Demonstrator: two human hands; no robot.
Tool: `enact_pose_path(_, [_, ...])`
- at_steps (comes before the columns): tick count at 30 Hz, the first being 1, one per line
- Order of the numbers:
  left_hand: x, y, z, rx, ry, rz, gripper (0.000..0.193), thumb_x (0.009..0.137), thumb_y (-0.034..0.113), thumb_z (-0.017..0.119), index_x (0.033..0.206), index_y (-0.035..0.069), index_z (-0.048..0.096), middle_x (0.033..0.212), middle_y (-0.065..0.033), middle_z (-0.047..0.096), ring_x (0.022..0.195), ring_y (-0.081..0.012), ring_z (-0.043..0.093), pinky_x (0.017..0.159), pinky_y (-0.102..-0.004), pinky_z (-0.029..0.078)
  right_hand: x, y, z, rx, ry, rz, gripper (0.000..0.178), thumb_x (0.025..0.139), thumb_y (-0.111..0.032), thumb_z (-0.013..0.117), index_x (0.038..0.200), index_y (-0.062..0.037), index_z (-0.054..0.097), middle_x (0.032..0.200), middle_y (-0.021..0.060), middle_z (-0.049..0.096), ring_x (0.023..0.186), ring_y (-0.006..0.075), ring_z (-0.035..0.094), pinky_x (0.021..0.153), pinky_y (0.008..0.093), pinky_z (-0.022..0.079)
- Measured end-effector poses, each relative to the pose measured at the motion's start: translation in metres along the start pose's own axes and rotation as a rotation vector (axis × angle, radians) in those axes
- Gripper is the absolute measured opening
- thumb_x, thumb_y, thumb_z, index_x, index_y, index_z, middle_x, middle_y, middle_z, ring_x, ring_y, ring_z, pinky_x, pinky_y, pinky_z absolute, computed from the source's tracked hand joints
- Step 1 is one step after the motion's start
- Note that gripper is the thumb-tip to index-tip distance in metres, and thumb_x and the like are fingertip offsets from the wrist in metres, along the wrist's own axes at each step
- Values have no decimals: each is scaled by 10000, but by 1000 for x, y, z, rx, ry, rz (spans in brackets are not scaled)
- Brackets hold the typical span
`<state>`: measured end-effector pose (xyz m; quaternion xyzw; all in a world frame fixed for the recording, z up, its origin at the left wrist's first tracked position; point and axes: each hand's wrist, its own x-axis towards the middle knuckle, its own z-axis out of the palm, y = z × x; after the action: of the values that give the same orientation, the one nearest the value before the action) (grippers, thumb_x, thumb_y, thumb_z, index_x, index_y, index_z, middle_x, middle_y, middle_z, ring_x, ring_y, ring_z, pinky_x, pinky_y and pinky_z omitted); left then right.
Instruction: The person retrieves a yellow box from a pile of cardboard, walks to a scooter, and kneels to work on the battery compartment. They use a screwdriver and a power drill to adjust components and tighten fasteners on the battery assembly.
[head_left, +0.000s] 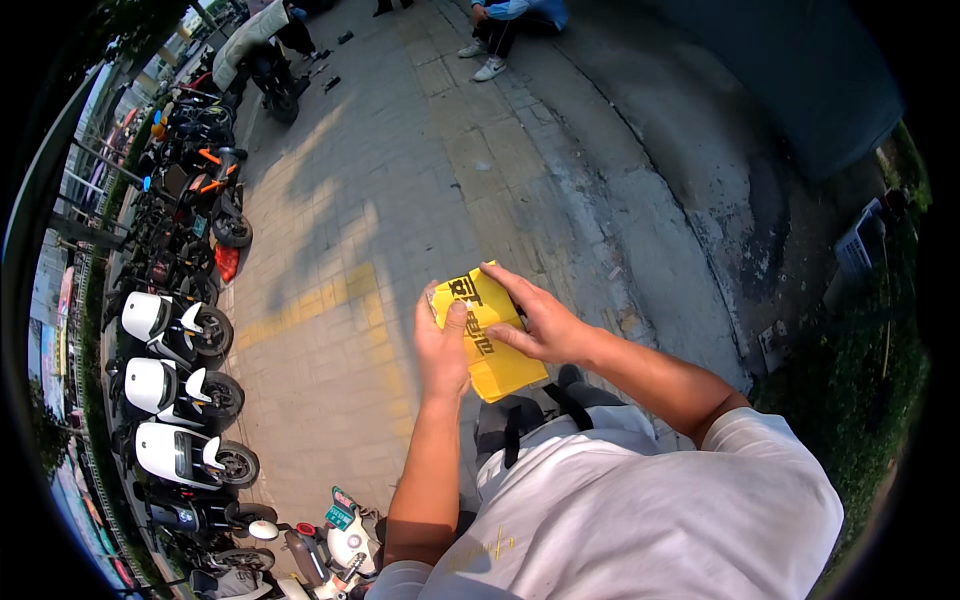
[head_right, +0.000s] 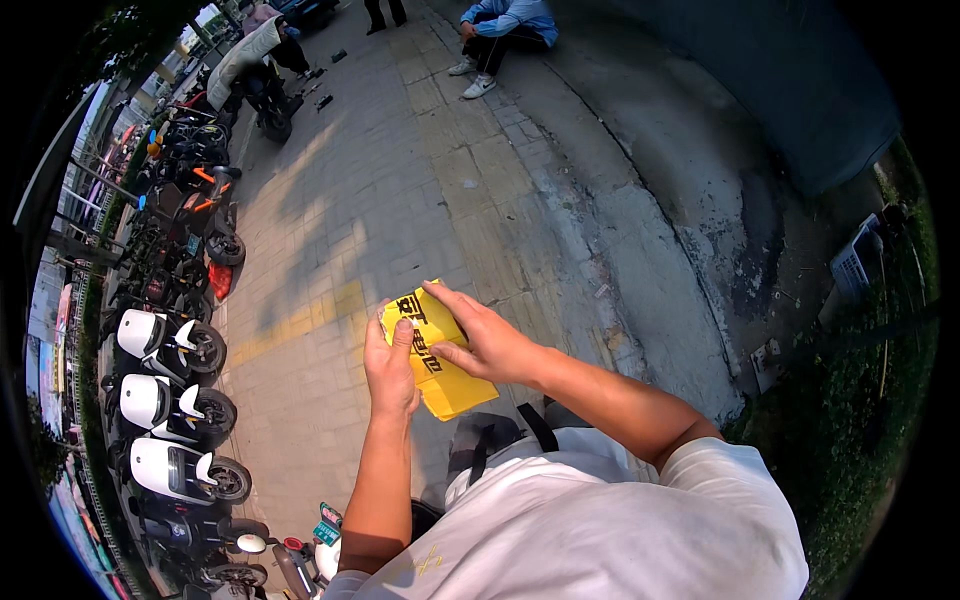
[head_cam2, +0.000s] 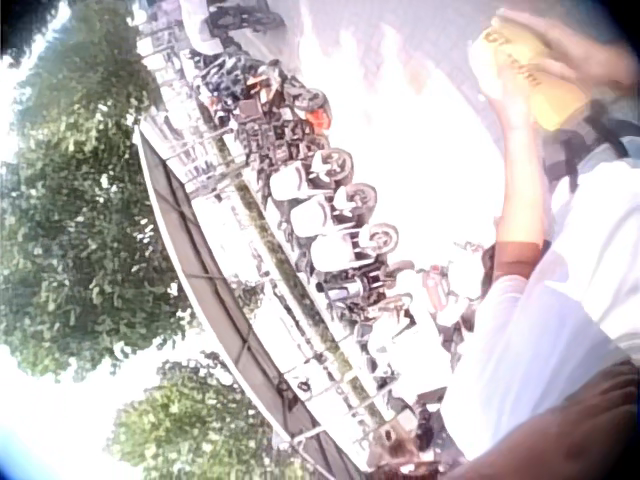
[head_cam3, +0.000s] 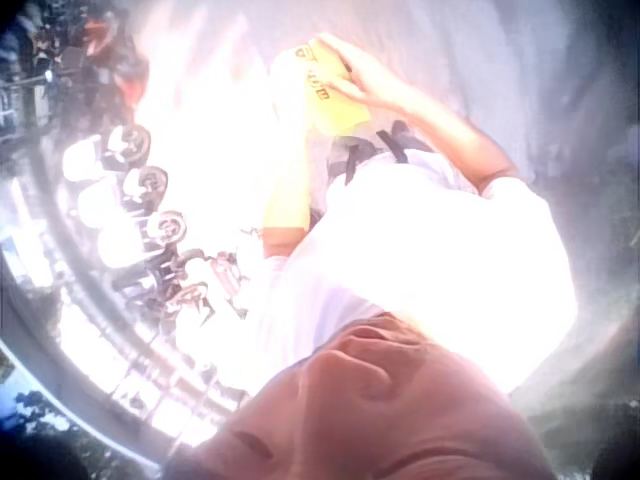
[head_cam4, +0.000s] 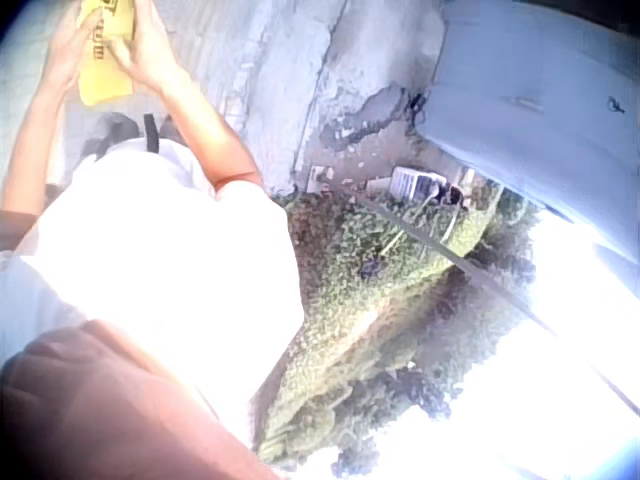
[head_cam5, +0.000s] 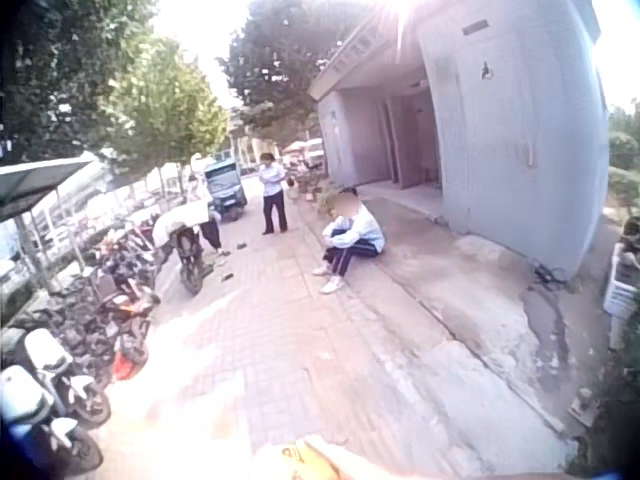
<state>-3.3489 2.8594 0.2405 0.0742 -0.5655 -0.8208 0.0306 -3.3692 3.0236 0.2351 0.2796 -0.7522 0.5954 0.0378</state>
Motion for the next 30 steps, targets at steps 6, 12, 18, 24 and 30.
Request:
enact_pose_path(6, [177,20,-7,151,45,-1,680,927,136,575,1443,-54,174,1229,-159,513,1080,-185,530,914,-294,449,180,83,-39,-138,-318,-78,716,793,-171,716,1382,-30,333,1168,224,538,1073,389,543,903,423,457])
enact_pose_path(12, [379,27,-9,187,-89,-69,705,898,175,618,1441,-39,223,1256,-155,514,1115,-209,521,946,-313,425,351,170,-78,-511,-305,-109,611,769,-175,730,1295,-41,449,1000,170,621,822,352,640,691,398,533])
enact_pose_path(18, [572,58,-7,812,-335,460,525,904,241,627,1323,-1,423,1282,-138,509,1153,-206,500,1003,-326,382,498,238,-112,-274,37,-56,340,821,-212,704,1078,-27,581,736,150,643,658,308,656,560,353,515])
enact_pose_path(24, [739,71,-6,473,-191,185,265,924,214,607,1023,-23,541,905,-77,651,830,-122,596,742,-285,490,662,329,-107,-124,-30,366,383,918,-328,589,1108,3,559,804,160,650,720,238,642,660,340,508])
enact_pose_path(30, [924,74,-19,325,71,115,237,923,210,606,992,-6,538,900,-53,623,835,-120,581,745,-276,478,850,423,-80,501,121,425,529,938,-308,567,1290,59,417,1069,153,598,971,166,575,826,304,476])
